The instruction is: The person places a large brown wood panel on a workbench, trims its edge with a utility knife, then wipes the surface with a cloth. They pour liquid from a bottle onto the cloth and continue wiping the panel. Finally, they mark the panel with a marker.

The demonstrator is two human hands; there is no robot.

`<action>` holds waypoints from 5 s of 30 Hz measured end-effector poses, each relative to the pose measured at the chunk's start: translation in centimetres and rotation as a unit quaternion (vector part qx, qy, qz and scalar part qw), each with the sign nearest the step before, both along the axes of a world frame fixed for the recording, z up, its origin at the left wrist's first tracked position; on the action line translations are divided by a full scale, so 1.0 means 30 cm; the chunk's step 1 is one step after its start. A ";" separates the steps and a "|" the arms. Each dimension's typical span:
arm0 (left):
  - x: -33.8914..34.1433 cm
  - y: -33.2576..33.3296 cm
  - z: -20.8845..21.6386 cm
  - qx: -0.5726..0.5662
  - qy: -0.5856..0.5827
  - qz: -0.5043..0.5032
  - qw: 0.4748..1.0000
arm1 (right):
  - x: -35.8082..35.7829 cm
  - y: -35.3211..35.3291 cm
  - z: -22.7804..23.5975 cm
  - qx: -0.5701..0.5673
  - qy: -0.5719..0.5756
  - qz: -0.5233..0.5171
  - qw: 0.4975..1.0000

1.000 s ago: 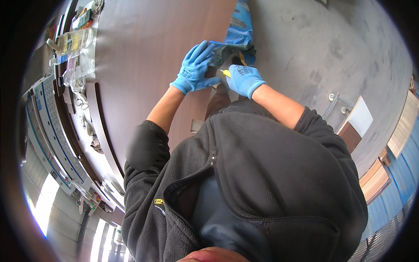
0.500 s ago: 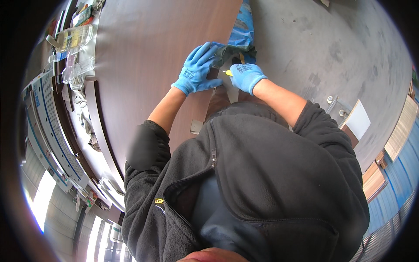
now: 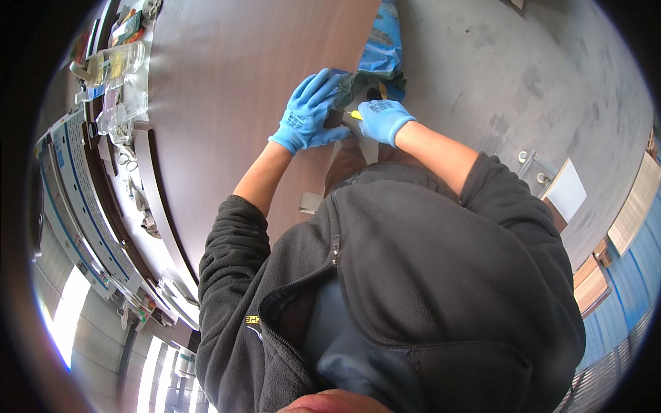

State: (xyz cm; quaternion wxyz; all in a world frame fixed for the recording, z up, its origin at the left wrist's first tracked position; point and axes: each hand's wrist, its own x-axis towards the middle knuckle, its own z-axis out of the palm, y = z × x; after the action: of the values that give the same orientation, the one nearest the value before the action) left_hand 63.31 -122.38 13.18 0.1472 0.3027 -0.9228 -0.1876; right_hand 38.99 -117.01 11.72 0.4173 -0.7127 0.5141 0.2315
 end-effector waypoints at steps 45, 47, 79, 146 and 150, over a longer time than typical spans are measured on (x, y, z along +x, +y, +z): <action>-0.198 -0.016 -0.135 -0.032 -0.092 0.324 0.941 | -0.129 -0.257 0.191 -0.097 0.019 -0.058 0.993; -0.200 -0.015 -0.132 -0.027 -0.091 0.327 0.940 | -0.128 -0.256 0.188 -0.103 0.017 -0.056 0.993; -0.197 -0.013 -0.128 -0.027 -0.056 0.337 0.940 | -0.095 -0.249 0.112 -0.064 0.060 -0.081 0.993; 2.007 0.969 -0.065 0.133 -0.040 0.937 0.321 | 2.345 -0.453 0.095 -0.452 -0.347 0.472 0.673; 2.036 0.961 -0.070 0.126 -0.019 0.940 0.317 | 2.371 -0.468 0.082 -0.456 -0.317 0.479 0.680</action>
State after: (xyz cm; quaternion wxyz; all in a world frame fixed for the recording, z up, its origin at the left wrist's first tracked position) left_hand 124.40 -93.55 11.07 0.1670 0.9854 0.0128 -0.0311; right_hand 110.11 -131.04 14.19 0.0112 -0.9945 -0.0185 -0.1029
